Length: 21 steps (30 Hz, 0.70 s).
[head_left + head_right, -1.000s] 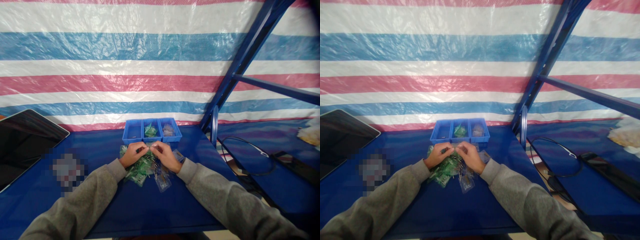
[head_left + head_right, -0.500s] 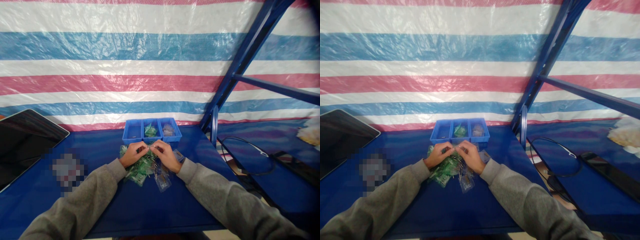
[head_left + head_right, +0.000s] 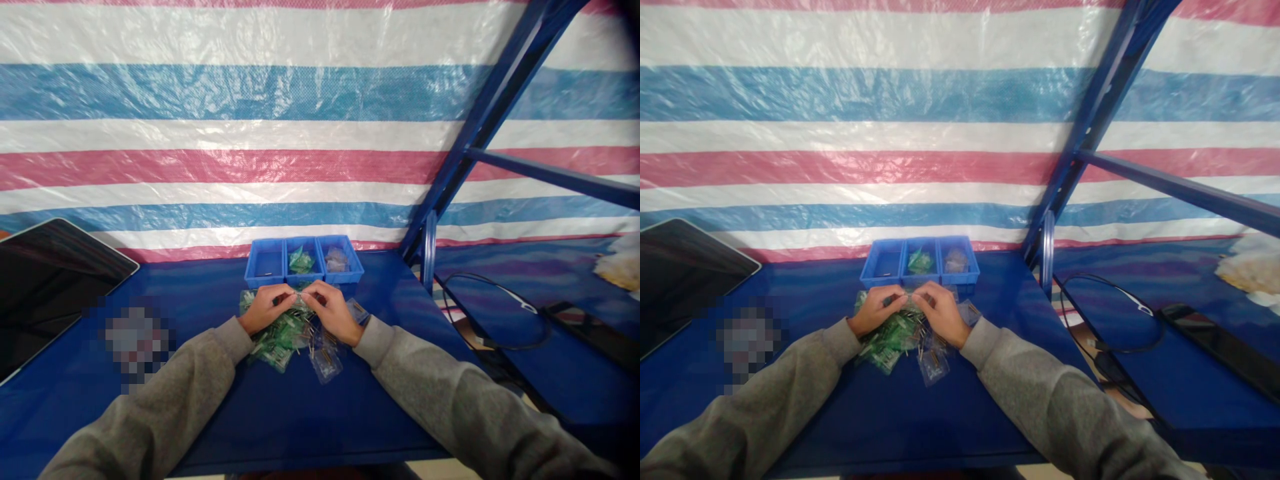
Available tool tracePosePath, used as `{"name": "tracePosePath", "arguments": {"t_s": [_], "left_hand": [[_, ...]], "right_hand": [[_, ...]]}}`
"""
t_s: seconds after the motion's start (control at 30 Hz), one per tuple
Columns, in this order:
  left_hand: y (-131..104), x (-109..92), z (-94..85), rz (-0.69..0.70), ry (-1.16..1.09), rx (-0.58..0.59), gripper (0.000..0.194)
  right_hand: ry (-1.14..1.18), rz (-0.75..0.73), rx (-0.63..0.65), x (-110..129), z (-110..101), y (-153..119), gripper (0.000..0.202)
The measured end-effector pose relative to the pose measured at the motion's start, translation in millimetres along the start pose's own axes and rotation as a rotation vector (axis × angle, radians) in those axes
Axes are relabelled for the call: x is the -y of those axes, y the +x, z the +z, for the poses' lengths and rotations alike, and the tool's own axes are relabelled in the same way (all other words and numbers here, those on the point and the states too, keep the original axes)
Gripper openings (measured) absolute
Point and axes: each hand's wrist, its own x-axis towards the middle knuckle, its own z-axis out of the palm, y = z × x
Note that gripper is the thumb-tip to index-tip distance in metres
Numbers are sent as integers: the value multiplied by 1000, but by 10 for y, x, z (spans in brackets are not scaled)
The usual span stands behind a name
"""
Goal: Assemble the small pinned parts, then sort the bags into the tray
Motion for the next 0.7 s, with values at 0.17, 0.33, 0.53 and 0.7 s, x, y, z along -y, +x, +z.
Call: {"name": "tracePosePath", "arguments": {"t_s": [0.17, 0.33, 0.53, 0.7], "left_hand": [[10, -10, -4, -24, -11, 7, 30], [14, 21, 1, -91, -101, 7, 32], [23, 48, -1, -142, -169, -12, 42], [27, 37, 2, -143, -187, 33, 45]], "right_hand": [[5, 15, -10, 6, -1, -4, 28], [131, 81, -41, -20, 10, -35, 25], [77, -27, -101, -8, 6, -45, 23], [-42, -67, -34, -15, -5, -36, 16]]}}
